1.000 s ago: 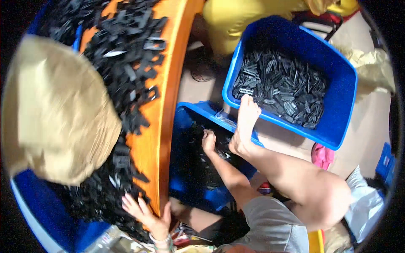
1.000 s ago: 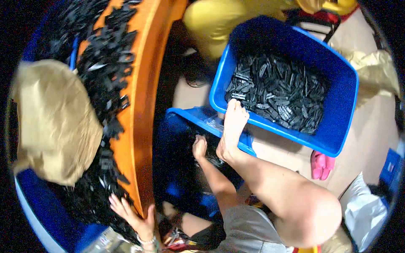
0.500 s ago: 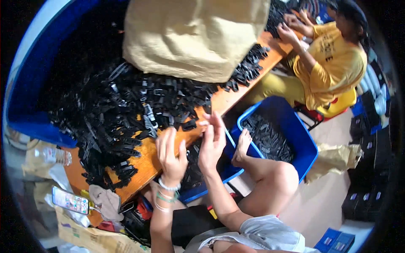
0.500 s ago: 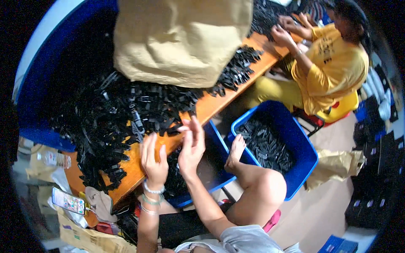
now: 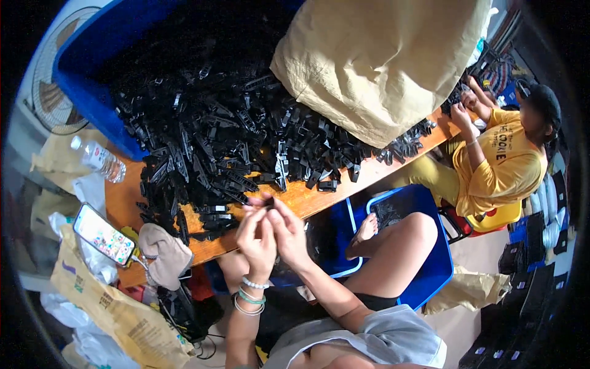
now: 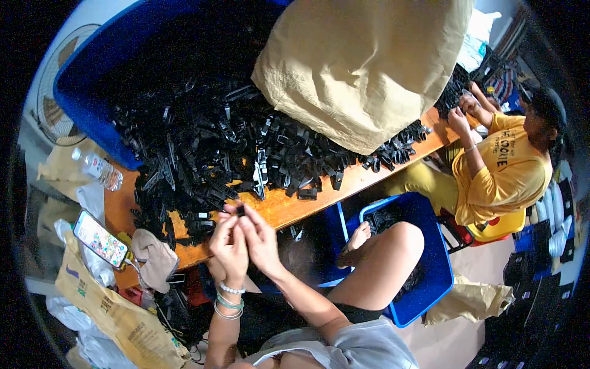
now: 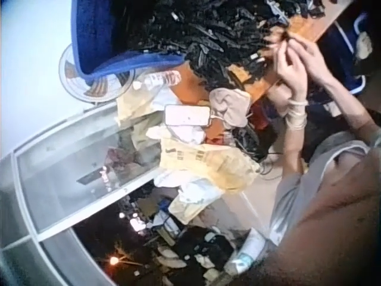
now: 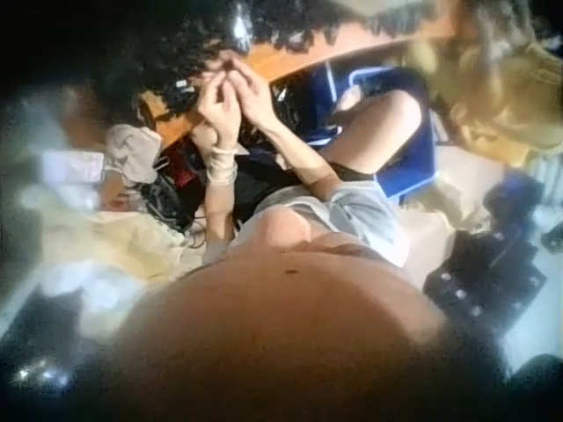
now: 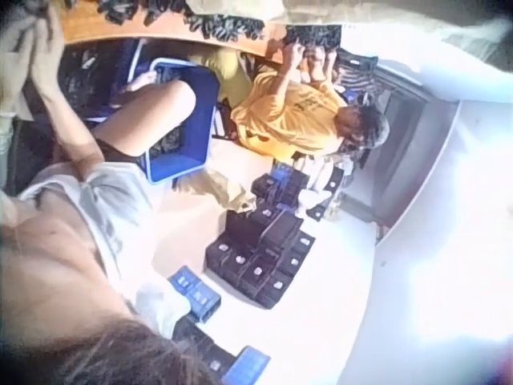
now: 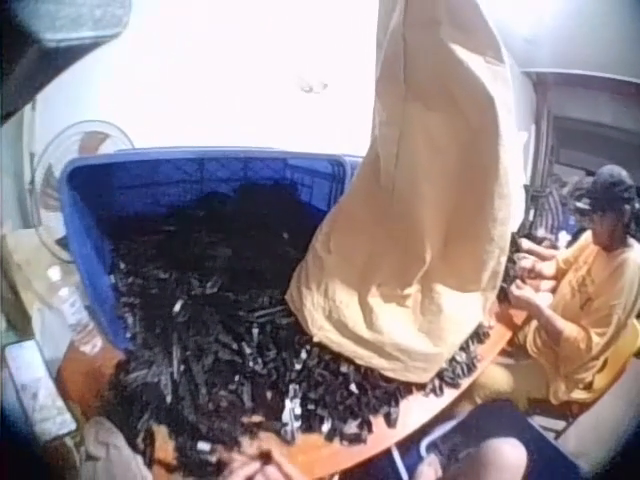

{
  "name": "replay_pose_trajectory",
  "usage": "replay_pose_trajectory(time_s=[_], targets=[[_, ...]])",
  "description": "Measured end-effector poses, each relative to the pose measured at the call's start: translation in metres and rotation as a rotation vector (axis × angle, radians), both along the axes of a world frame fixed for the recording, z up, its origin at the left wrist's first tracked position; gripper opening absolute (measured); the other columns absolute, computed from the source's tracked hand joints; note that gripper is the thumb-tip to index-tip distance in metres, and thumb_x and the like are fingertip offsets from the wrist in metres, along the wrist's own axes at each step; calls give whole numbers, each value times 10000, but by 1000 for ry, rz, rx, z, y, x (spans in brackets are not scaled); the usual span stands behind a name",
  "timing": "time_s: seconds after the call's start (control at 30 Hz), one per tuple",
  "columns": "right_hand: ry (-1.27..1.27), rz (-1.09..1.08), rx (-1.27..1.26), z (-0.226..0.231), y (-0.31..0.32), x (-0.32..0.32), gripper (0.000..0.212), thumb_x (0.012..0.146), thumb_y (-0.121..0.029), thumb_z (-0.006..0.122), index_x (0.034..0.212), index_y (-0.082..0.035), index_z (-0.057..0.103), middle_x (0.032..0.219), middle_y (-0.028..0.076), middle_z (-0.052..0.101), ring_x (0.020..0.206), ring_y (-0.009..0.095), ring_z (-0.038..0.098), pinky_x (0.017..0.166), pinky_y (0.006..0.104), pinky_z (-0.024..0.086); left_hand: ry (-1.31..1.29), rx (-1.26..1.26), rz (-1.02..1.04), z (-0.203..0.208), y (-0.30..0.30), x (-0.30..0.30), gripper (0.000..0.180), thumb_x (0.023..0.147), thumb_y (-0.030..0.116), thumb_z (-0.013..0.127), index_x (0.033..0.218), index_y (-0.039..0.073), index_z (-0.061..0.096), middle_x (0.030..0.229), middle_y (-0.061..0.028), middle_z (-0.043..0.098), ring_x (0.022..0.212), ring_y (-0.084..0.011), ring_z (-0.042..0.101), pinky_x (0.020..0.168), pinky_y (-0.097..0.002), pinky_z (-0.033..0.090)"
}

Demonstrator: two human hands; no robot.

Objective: The person assembles plastic components by hand, taking small black parts from the table and fitting them together.

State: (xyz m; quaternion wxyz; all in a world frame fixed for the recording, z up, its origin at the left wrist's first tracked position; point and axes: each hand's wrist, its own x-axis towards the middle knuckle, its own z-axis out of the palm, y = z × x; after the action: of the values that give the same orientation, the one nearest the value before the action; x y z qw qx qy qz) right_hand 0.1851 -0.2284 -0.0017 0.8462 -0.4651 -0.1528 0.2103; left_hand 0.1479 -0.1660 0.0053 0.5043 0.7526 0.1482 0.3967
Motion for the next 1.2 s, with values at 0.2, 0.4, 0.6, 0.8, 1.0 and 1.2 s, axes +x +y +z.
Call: replay_pose_trajectory(time_s=[0.2,0.4,0.6,0.8,1.0,1.2], targets=[[-17,-345,-123,-12,-56,17,286,1006,-127,527,1221,57,567,1048,121,676,886,161,671,812,292,539,29,244,-193,8,-8,23,172,871,-34,599,1026,-31,672,867,-138,651,739,-243,663,639,-316,524],[-331,-461,-520,-50,-75,36,307,933,-96,630,1207,41,608,1031,105,682,940,171,648,856,302,509,164,869,-225,4,53,85,426,808,-48,526,1228,8,570,1367,-167,513,1278,-349,456,1063,-432,386],[-452,-421,-657,-41,-71,42,296,885,-88,667,1162,7,626,1008,202,664,912,285,665,829,349,512,163,1136,-325,6,58,85,363,736,-31,574,1097,-4,599,1156,-189,574,1122,-364,539,972,-436,453],[-553,-445,-709,-32,-76,43,250,810,-74,742,1045,-10,681,840,156,644,730,237,651,674,316,516,227,959,-241,14,34,37,251,843,83,640,1079,1,608,1063,-158,590,1004,-321,557,871,-421,466],[-448,-404,-646,-43,-75,45,276,812,-60,744,1081,-12,702,842,81,680,769,146,612,729,271,493,304,658,-356,-9,45,4,186,813,75,695,964,-27,660,964,-126,574,928,-293,551,834,-383,476],[-756,-248,-817,-24,-79,51,295,727,-81,776,1011,-19,724,951,132,698,907,286,608,845,356,482,296,514,-381,-14,50,1,167,791,57,696,934,-24,664,938,-132,563,908,-306,535,814,-394,467]])
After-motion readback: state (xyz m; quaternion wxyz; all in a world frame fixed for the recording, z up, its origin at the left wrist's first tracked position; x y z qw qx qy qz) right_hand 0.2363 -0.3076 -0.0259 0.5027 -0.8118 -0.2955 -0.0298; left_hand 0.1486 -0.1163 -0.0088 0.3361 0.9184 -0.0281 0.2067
